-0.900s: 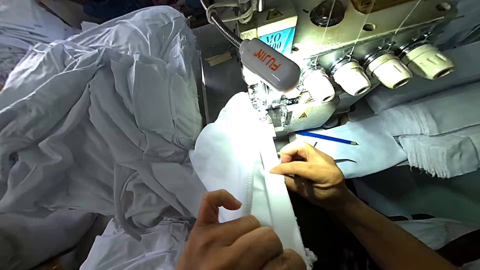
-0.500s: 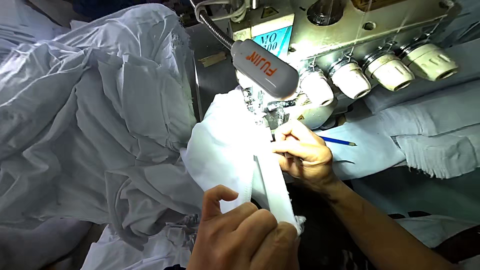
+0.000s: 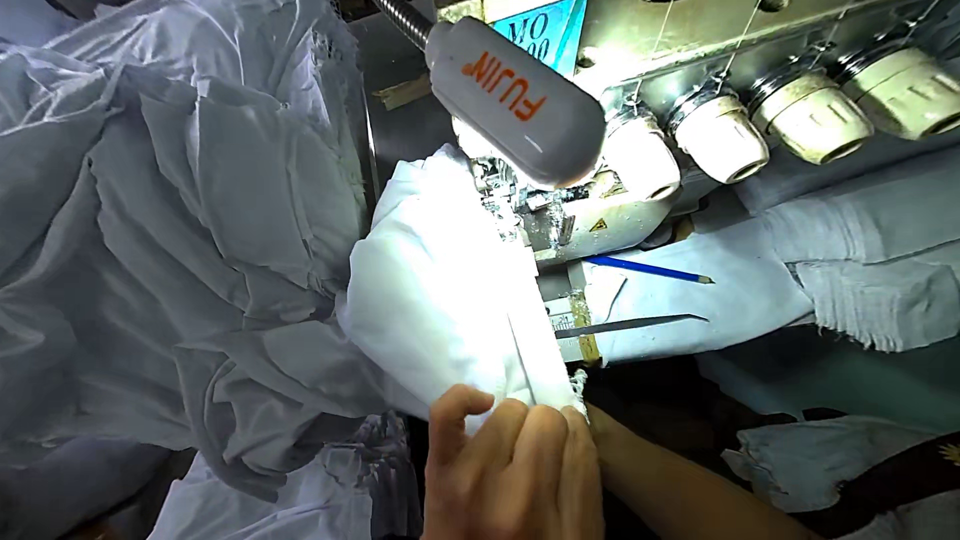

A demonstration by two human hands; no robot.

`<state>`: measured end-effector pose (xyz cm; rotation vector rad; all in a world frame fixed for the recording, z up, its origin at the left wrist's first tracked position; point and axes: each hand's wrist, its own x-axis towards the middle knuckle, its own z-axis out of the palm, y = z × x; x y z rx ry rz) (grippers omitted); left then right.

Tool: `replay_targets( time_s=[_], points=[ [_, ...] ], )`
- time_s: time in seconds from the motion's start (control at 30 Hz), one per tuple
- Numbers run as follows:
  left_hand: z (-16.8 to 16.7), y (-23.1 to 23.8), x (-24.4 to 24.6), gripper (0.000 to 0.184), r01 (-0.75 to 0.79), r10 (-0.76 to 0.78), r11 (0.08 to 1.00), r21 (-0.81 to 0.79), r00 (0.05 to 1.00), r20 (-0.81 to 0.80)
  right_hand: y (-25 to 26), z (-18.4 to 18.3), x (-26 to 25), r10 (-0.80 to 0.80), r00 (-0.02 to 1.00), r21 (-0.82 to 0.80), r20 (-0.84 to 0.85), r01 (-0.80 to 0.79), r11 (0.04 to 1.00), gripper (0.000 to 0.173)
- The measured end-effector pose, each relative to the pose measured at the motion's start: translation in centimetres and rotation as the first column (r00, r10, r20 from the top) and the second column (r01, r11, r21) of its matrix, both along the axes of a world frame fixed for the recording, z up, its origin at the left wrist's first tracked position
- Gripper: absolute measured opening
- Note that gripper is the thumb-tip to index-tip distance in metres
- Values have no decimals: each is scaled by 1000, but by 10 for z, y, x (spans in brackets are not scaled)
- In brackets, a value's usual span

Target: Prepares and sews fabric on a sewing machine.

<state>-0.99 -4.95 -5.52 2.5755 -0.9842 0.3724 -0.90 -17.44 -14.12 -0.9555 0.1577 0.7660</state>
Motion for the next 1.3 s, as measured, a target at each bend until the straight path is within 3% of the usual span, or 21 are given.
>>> replay_targets(
  time_s=[0.07,0.13,0.27,0.33,0.4,0.5,0.6,0.7,0.73,0.8,0.9,0.97,1.07,1.3],
  points=[
    [-9,-2,8,20,11,-14,998,69,999,42,16,-34,-9,28,999,196,-44,-19,980,17],
    [-16,-2,20,22,15,-23,995,103,997,80,32,-44,-7,-52,997,307,54,33,951,17],
    [-22,-3,47,21,-1,-15,994,105,989,146,41,-46,7,60,948,18,312,-69,997,19],
    [-21,-4,60,25,-6,-9,996,84,985,174,42,-40,13,34,971,88,237,-56,995,5],
    [-18,-5,72,26,-1,-13,997,75,982,191,36,-27,16,-13,993,223,118,-14,975,17],
    [-13,-6,89,26,24,-42,995,94,979,197,35,-20,20,-192,978,262,85,164,951,19],
    [-11,-8,99,25,42,-60,994,99,982,181,28,-32,22,-420,899,129,124,405,905,9],
    [-8,-4,93,27,35,-57,991,126,983,175,9,-34,25,-618,604,-52,503,735,676,8],
    [-6,-3,86,28,34,-56,991,126,984,168,-1,-35,28,-555,465,-65,690,803,592,11],
    [-7,0,70,27,33,-48,995,95,986,161,-27,-29,37,-246,236,-63,940,830,554,19],
    [-14,8,64,19,50,-46,998,-31,992,116,-47,-14,54,103,56,-106,993,806,583,14],
    [-22,19,74,7,46,-42,998,-44,994,100,-47,-12,60,146,15,-103,989,779,618,11],
    [-34,33,89,18,50,-48,998,-46,997,57,-46,-12,67,131,4,-89,991,752,653,10],
    [-40,29,111,17,29,-24,982,-189,999,31,-41,-6,89,144,28,-104,989,828,552,14]
  ],
)
